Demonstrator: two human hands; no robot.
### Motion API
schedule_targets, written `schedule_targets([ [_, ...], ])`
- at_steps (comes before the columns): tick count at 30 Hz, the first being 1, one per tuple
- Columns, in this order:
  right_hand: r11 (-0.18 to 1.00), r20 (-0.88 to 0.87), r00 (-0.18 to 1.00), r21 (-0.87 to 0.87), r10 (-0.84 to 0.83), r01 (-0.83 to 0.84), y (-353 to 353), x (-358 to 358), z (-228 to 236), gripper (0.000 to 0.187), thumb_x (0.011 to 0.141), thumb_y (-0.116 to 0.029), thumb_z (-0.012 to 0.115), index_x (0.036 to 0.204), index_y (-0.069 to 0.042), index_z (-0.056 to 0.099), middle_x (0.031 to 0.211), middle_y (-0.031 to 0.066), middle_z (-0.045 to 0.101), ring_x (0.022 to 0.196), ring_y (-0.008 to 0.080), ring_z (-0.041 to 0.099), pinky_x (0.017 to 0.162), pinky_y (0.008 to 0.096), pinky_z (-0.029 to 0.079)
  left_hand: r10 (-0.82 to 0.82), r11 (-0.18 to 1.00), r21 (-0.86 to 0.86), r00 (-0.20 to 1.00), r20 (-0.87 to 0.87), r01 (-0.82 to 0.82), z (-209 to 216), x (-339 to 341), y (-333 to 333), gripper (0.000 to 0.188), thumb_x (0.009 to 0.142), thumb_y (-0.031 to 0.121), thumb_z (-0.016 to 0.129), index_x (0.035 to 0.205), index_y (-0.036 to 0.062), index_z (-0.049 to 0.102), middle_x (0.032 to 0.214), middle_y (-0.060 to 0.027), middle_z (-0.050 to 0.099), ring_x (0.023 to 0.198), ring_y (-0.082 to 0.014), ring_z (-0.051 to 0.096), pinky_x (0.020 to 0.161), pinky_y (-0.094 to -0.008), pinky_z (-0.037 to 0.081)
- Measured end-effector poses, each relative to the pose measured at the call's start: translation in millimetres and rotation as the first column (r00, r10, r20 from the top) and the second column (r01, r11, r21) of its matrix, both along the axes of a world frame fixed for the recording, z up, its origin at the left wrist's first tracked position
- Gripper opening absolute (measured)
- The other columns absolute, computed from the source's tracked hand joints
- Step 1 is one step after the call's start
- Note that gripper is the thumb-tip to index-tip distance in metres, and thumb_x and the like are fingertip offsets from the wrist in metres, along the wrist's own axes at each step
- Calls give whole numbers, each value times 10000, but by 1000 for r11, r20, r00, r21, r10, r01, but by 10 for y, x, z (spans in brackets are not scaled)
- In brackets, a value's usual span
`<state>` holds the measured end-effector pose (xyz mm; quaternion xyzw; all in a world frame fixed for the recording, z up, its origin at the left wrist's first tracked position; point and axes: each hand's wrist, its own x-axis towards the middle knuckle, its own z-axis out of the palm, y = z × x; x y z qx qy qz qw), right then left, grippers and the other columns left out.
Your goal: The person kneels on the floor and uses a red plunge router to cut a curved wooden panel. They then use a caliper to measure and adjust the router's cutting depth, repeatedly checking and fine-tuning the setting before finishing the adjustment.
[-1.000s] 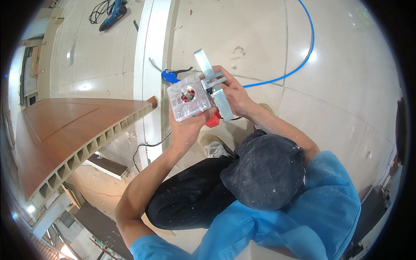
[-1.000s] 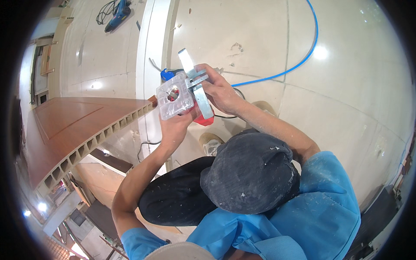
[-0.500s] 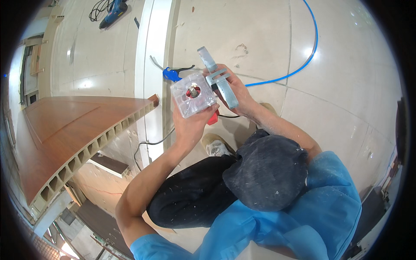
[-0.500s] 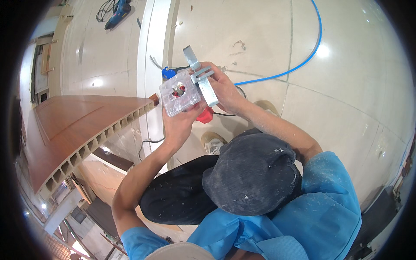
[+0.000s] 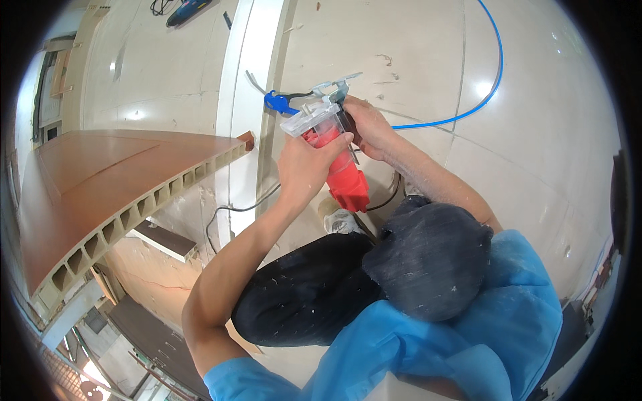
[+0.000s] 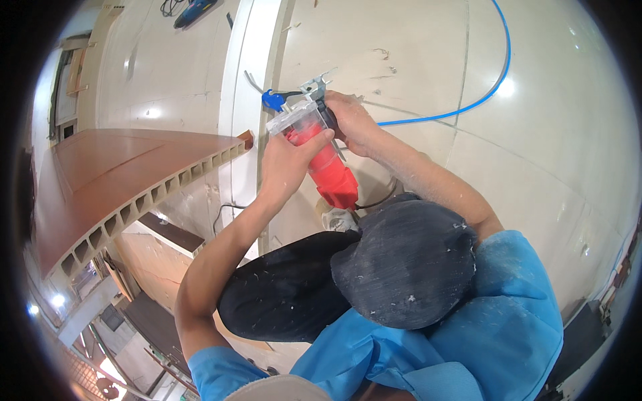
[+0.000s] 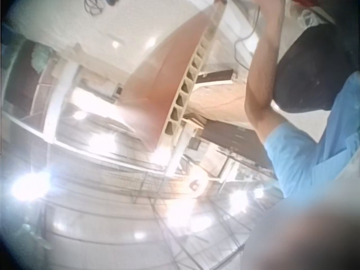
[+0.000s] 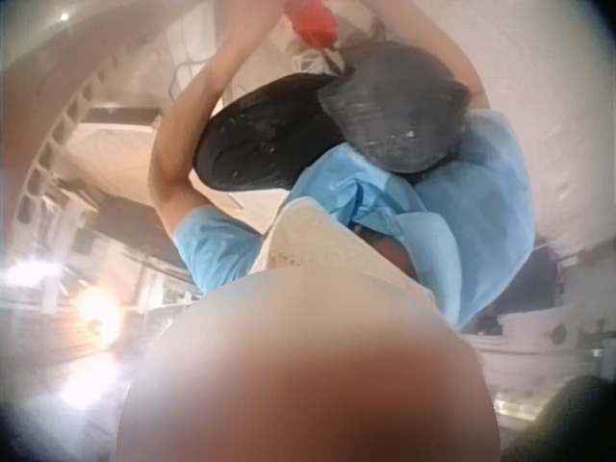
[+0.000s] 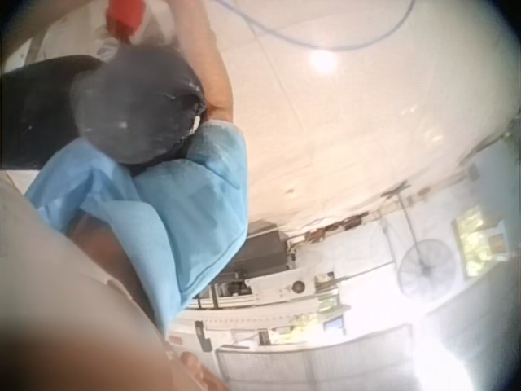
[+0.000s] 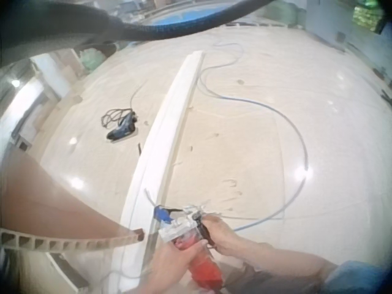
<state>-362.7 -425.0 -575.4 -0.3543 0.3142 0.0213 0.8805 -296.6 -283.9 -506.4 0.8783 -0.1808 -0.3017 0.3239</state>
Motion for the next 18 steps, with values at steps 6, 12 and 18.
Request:
schedule_targets([
  [6,995,8,1000,-91,27,-26,91,25,6,381,1033,-240,443,1302,-40,625,1039,53,659,897,133,628,759,329,553,59,998,-17,994,-95,-61,-85,24,76,507,848,414,825,1028,-44,704,873,-124,734,768,-186,711,696,-340,563],
  [12,992,-16,999,-118,31,-33,137,20,13,388,1045,-260,445,1297,-19,616,1030,64,648,911,139,618,766,340,555,73,995,-55,991,-114,-80,-167,9,122,454,864,373,825,994,-45,708,850,-116,730,701,-155,700,614,-306,565],
  [18,991,11,1000,-131,-12,13,167,1,10,404,1068,-280,441,1301,6,607,1045,72,648,915,143,618,767,346,557,69,994,-71,985,-159,-82,-185,5,135,457,879,363,818,1013,-58,700,873,-123,733,730,-162,721,612,-307,596],
])
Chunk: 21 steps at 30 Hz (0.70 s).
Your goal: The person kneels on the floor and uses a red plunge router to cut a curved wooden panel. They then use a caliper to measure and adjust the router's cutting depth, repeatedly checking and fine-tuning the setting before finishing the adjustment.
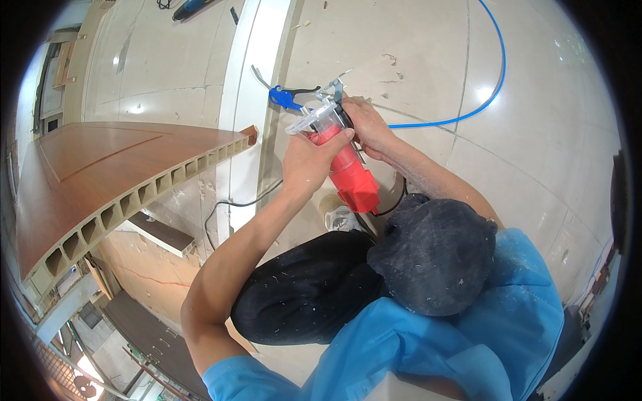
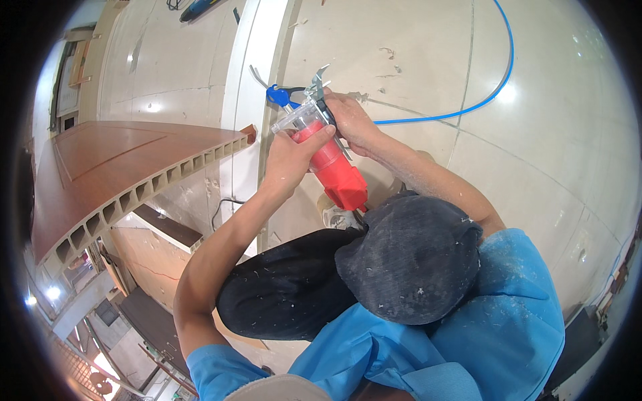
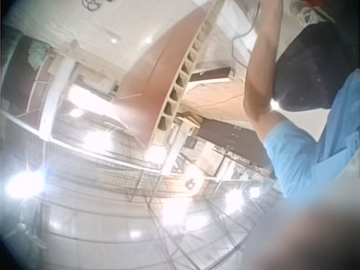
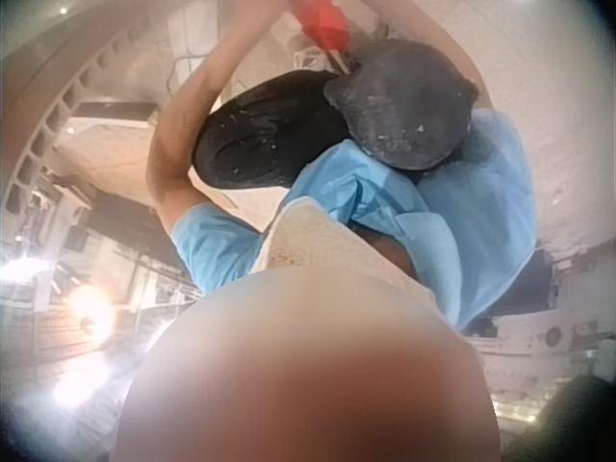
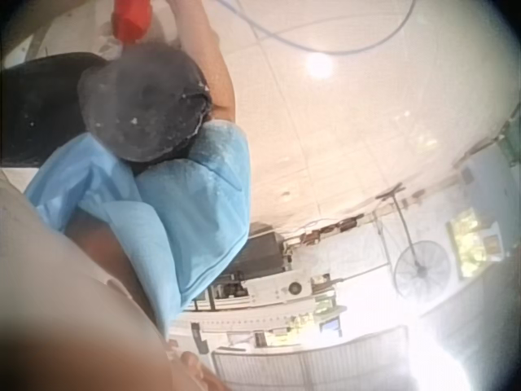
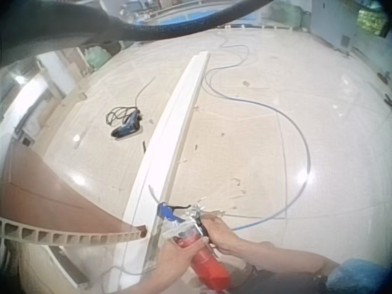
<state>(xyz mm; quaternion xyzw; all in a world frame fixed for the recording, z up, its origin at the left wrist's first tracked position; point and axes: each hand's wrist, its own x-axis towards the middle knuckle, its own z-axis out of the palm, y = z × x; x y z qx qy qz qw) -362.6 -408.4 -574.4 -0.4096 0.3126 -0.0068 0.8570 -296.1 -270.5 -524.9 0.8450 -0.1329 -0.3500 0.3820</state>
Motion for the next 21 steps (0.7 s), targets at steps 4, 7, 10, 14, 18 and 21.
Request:
schedule_targets([
  [4,999,26,999,-12,31,-31,-13,-11,-32,431,1082,-311,443,1314,15,603,1049,71,649,920,145,616,786,335,546,-7,1000,-24,999,-44,6,37,4,-13,477,880,369,819,1044,-59,689,896,-124,734,735,-166,724,608,-305,594],
  [7,1000,23,1000,-23,-4,4,-2,-6,-55,435,1083,-329,457,1296,11,624,1046,82,658,927,155,622,802,330,535,28,998,-60,988,-153,-38,55,7,-10,489,874,345,820,1098,-61,663,929,-126,725,749,-173,718,625,-310,580],
  [10,977,25,999,-208,48,-42,20,-25,-21,463,1081,-356,483,1269,40,633,1031,133,687,929,193,634,815,354,525,141,977,-104,926,-351,-188,52,33,43,465,869,289,792,1157,-42,638,984,-117,713,817,-176,710,700,-323,565],
  [14,751,70,988,-658,135,-56,39,-62,159,500,1074,-373,505,1179,102,621,997,299,701,951,424,685,863,459,510,95,944,-214,826,-556,-252,25,115,199,434,818,217,754,1185,16,642,1024,-88,695,871,-189,690,737,-327,557],
  [18,701,36,975,-701,221,-133,28,-131,409,492,1071,-337,519,1271,111,533,857,313,687,827,470,695,757,484,534,113,916,-219,739,-664,-336,-47,154,319,463,799,142,678,1247,36,628,1092,-58,696,937,-168,676,820,-312,535],
  [21,642,36,960,-750,278,-158,-9,-166,539,511,1067,-315,530,1313,128,469,787,316,670,747,484,682,686,503,529,27,913,-285,740,-672,-292,-91,181,373,575,804,160,615,1351,-9,564,1246,-108,678,1135,-237,659,1017,-390,492],
])
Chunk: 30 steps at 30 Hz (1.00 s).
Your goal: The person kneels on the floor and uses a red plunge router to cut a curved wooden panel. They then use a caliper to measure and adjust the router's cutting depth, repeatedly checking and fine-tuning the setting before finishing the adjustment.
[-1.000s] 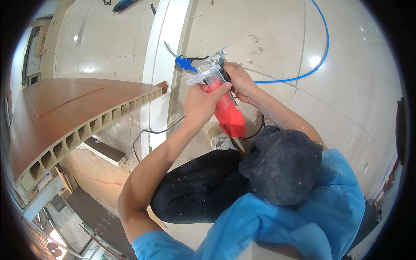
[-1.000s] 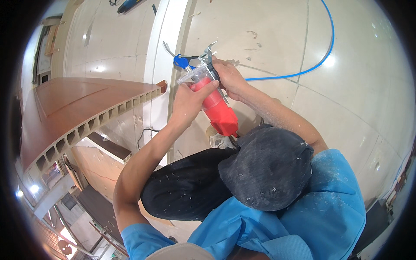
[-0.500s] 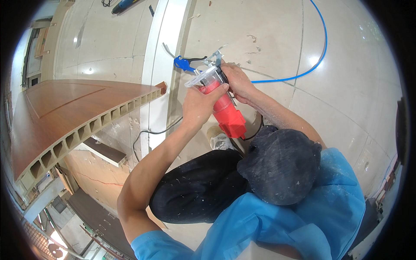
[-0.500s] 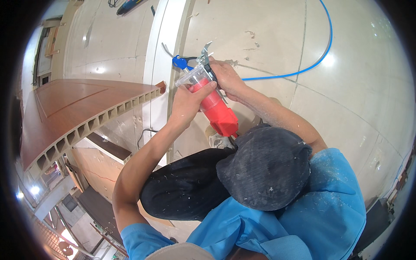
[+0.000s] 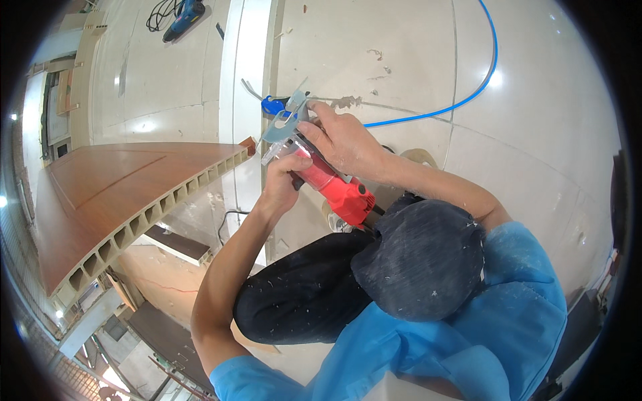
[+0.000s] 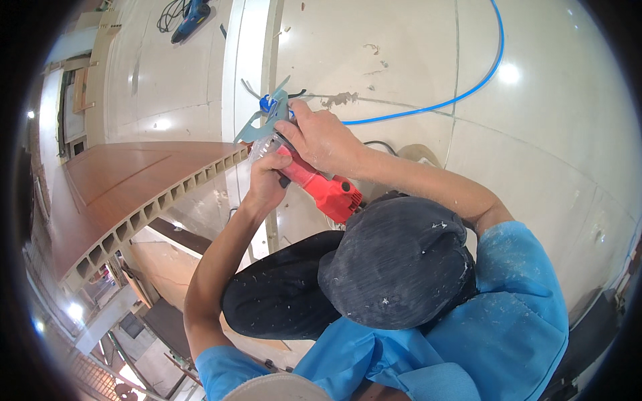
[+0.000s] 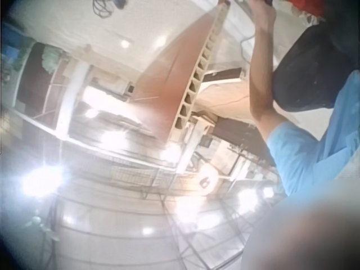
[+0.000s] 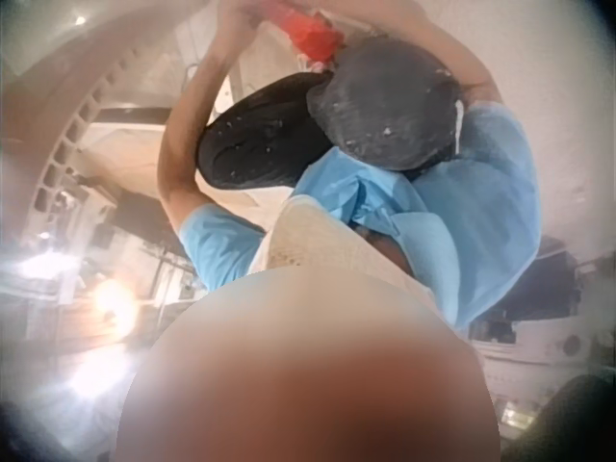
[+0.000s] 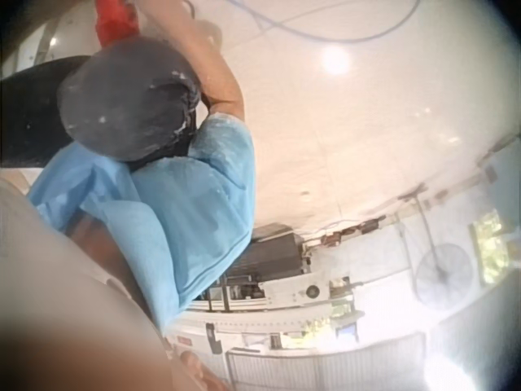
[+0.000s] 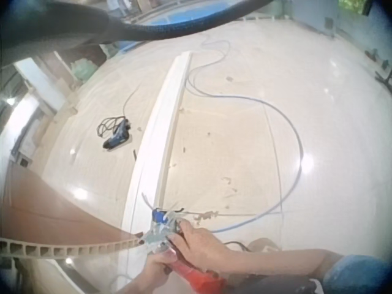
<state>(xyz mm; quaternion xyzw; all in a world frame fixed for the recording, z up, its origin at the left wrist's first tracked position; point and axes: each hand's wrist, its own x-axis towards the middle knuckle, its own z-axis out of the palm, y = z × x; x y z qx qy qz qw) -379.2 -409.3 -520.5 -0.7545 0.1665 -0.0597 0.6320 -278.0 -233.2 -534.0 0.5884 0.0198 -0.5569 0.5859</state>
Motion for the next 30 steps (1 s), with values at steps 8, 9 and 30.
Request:
schedule_targets([
  [8,998,24,1000,-57,13,-12,-38,-52,69,509,1060,-304,540,1306,134,461,768,325,650,726,501,661,676,531,515,10,997,-77,999,-30,-12,-72,49,-26,493,770,105,641,1261,61,630,1060,-24,707,919,-136,679,796,-275,515],
  [9,999,10,1000,-44,13,-13,-43,-52,57,510,1059,-305,542,1309,132,459,767,324,650,725,502,660,677,531,516,10,996,-83,1000,-25,-12,-62,44,-46,487,771,101,640,1256,62,632,1056,-22,708,912,-133,679,790,-271,512],
  [30,811,-108,994,582,9,56,-190,136,-602,448,1036,-432,629,880,-13,621,735,29,596,613,100,562,537,267,492,-51,974,220,998,33,43,205,-58,-211,363,922,365,680,1173,103,657,1026,-10,696,866,-116,655,697,-303,476],
])
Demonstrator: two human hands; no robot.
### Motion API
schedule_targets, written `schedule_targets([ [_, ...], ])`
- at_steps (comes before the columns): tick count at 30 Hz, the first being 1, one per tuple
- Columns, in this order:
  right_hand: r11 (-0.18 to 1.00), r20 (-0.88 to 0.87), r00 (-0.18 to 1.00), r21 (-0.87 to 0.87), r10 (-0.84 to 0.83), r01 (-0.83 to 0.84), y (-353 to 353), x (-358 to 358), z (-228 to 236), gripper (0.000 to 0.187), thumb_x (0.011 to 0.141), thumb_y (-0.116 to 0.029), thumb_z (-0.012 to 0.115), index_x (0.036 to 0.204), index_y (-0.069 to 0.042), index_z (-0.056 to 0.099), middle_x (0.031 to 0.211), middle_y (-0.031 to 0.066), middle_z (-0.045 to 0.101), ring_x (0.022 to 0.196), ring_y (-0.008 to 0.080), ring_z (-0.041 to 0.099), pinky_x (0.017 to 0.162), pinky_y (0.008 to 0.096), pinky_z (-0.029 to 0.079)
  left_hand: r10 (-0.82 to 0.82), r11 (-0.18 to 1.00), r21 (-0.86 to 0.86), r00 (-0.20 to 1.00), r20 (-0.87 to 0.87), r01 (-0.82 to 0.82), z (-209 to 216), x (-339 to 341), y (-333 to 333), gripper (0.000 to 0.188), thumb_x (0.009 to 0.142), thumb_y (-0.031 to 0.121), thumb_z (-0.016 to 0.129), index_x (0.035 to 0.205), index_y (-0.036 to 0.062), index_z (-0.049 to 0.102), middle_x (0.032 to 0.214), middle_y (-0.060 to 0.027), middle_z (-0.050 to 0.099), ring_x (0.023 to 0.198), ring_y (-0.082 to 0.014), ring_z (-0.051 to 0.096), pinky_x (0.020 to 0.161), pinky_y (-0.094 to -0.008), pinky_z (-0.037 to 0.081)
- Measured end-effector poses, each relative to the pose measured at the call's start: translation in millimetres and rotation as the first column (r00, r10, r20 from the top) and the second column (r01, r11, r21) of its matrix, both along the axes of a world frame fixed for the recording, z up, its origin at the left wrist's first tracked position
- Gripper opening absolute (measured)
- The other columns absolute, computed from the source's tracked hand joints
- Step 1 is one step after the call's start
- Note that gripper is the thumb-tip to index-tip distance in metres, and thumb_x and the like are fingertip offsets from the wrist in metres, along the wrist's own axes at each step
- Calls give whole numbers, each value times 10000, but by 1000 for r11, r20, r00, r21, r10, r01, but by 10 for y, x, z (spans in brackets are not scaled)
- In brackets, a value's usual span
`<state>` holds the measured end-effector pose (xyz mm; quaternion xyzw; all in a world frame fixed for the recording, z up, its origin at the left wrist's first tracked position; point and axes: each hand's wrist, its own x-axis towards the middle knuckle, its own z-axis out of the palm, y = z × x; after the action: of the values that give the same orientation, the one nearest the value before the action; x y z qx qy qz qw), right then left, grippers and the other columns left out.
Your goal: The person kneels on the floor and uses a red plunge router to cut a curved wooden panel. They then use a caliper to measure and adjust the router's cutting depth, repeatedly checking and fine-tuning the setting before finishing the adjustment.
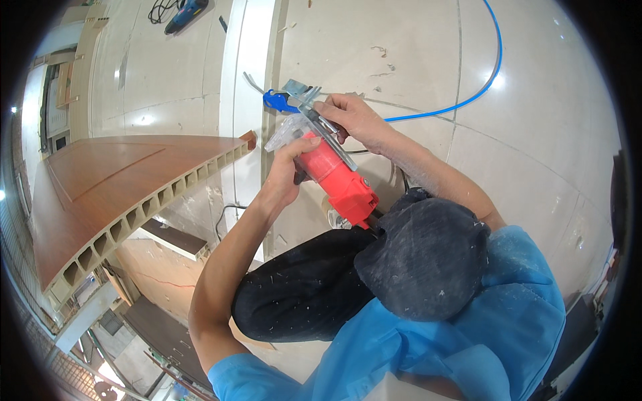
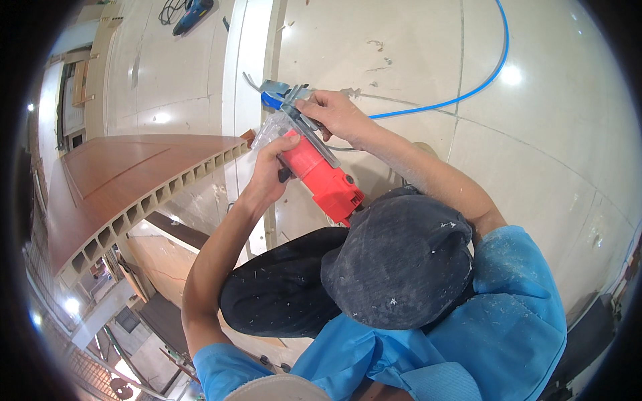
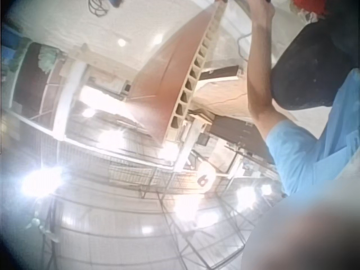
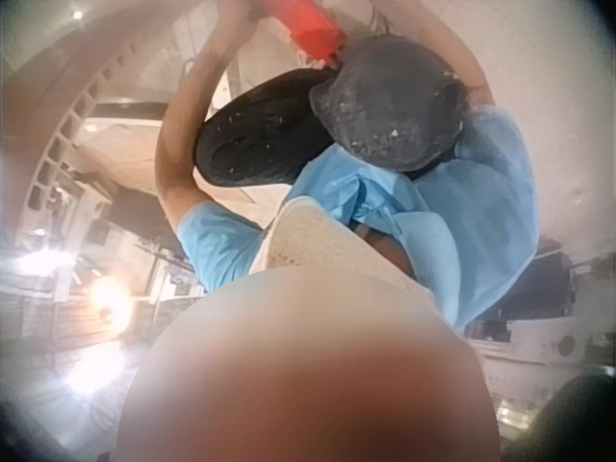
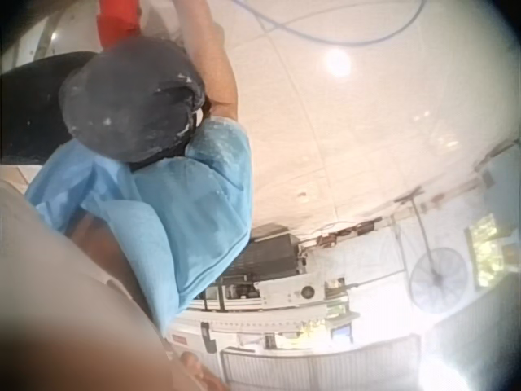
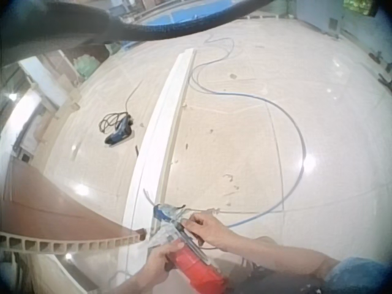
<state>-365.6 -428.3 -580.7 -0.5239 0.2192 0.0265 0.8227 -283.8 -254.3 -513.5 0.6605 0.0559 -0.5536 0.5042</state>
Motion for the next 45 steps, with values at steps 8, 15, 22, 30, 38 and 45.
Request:
schedule_targets([
  [8,1000,58,998,17,-23,22,41,-92,35,338,1021,-349,664,928,-27,618,770,18,599,656,83,573,564,256,488,0,1000,-19,999,-34,-1,-59,44,25,405,886,378,698,1173,93,680,1055,-41,707,903,-145,677,730,-316,506],
  [15,990,85,991,-93,-99,107,119,-123,59,351,968,-321,717,921,15,628,780,50,624,664,120,597,558,283,532,-14,997,-78,998,-64,9,-112,66,41,435,872,338,684,1192,44,686,1084,-69,723,948,-166,684,785,-333,530],
  [22,949,49,987,-271,-152,159,139,-175,117,376,914,-335,736,872,26,641,714,70,612,660,140,552,607,323,470,-73,989,-135,996,-60,64,-122,74,59,438,862,288,678,1197,6,683,1096,-85,724,973,-182,686,875,-327,527],
  [30,951,62,981,-244,-183,193,148,-180,179,377,903,-334,741,853,25,636,691,68,590,657,136,545,593,330,450,-52,981,-194,993,-109,30,-159,107,105,422,854,272,687,1175,-3,680,1100,-85,719,994,-185,678,892,-333,520],
  [38,985,43,985,-28,-169,170,140,-180,173,337,929,-292,741,883,12,603,756,48,594,663,106,574,544,284,483,-99,974,-217,987,-125,70,-213,126,138,444,852,273,689,1200,-1,671,1124,-82,713,1015,-181,673,899,-322,503],
  [45,977,69,979,106,-194,186,190,-193,154,311,923,-272,759,874,-19,585,771,22,561,682,97,547,576,273,469,-82,983,-177,986,-146,56,-210,125,132,537,828,264,690,1298,12,627,1206,-93,695,1065,-196,674,938,-346,517],
])
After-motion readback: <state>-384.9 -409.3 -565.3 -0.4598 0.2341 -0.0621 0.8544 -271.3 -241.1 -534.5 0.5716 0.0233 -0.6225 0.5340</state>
